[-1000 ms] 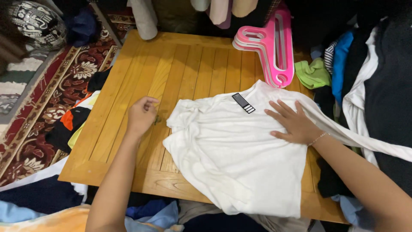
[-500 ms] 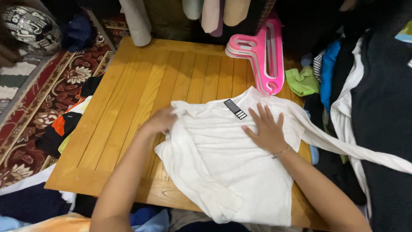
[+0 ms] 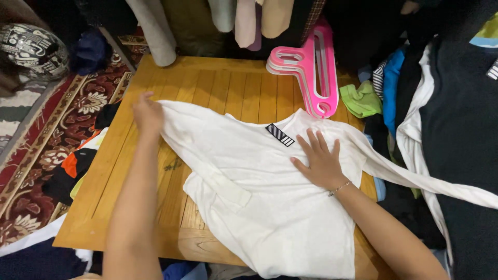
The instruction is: The person sits on the floor and sorts through a pile of clothes, folding a white shirt and placing it on a wooden table. They then pick up a tie-dye tank top, place it on a hanger, and set it aside. Finally, they fold a white long-sleeved shirt and place it on a pink hanger.
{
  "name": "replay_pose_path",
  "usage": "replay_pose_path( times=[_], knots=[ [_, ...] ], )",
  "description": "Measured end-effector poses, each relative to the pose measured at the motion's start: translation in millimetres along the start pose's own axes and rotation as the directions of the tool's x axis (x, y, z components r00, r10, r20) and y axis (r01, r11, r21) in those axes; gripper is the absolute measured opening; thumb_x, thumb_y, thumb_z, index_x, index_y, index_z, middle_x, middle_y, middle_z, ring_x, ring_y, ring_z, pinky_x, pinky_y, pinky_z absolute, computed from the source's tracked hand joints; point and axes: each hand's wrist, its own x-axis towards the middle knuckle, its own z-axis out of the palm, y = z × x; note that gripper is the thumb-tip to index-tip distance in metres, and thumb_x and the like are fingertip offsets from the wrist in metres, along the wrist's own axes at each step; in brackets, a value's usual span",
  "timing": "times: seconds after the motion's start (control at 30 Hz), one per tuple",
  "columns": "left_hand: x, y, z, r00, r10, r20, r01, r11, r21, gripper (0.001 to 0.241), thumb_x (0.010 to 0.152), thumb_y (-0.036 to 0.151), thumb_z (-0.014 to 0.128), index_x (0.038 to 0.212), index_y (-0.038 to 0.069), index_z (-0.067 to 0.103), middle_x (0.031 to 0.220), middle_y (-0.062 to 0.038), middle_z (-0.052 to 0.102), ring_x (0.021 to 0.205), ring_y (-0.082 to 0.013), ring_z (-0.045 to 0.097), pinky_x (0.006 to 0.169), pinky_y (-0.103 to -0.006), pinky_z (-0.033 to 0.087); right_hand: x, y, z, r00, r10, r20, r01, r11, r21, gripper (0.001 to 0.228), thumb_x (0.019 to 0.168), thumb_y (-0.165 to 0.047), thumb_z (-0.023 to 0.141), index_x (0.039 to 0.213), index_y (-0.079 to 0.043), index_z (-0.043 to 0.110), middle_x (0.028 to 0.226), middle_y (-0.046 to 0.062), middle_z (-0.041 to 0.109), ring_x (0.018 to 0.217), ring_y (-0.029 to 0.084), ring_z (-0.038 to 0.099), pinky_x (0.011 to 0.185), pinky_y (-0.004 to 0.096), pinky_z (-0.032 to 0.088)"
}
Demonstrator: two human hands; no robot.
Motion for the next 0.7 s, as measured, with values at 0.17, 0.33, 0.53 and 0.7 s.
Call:
replay_pose_path(
  times=[0.17,0.33,0.53,0.7],
  knots=[
    [-59.1,-36.6,119.7,0.468,0.781,0.414,-0.671,0.009,0.742,0.02,0.094,0.027,0.066,0.095,0.007,0.069,0.085,-0.016,0.061,0.075,-0.0295,0.063,0.067,-0.0431,0.048,0.4,-1.4,-4.6,0.997,0.004,0.072,-0.004,1.0,-0.01,0.075,0.1,-0.069,0.034,0.163,-0.029,0.026,0.173,0.009,0.011,0.158,0.034,0.009,0.117,0.073,-0.003],
    [-179.0,118.2,75.6,0.607,0.409,0.681,-0.728,0.63,0.27,0.06,0.091,0.033,0.058,0.142,0.005,0.044,0.143,-0.024,0.041,0.138,-0.0433,0.036,0.114,-0.0561,0.029,-1.6,-2.1,-10.9,0.994,0.021,0.108,-0.016,0.999,-0.044,0.078,0.097,-0.073,0.034,0.163,-0.032,0.022,0.174,0.009,0.007,0.158,0.036,0.004,0.116,0.075,-0.005],
    [-205.4,134.2,38.3,0.598,-0.169,0.783,-0.557,0.616,0.558,0.087,0.1,0.069,0.033,0.166,0.016,0.015,0.168,-0.03,0.01,0.157,-0.0469,0.005,0.124,-0.0602,0.008,-10.3,-4.1,-43.8,0.941,0.162,0.297,-0.124,0.982,-0.143,0.09,0.092,-0.08,0.038,0.165,-0.034,0.011,0.174,0.013,-0.001,0.158,0.04,0.003,0.116,0.076,0.007],
    [-197.5,105.5,35.8,0.689,0.06,0.722,-0.635,0.531,0.562,0.068,0.098,0.061,0.046,0.14,0.01,0.061,0.123,-0.028,0.067,0.117,-0.0414,0.068,0.085,-0.0511,0.059,-14.7,-4.9,-61.9,0.895,0.177,0.408,-0.099,0.974,-0.206,0.103,0.086,-0.091,0.035,0.164,-0.025,0.02,0.169,0.021,0.018,0.153,0.044,0.026,0.111,0.065,0.041]
  ],
)
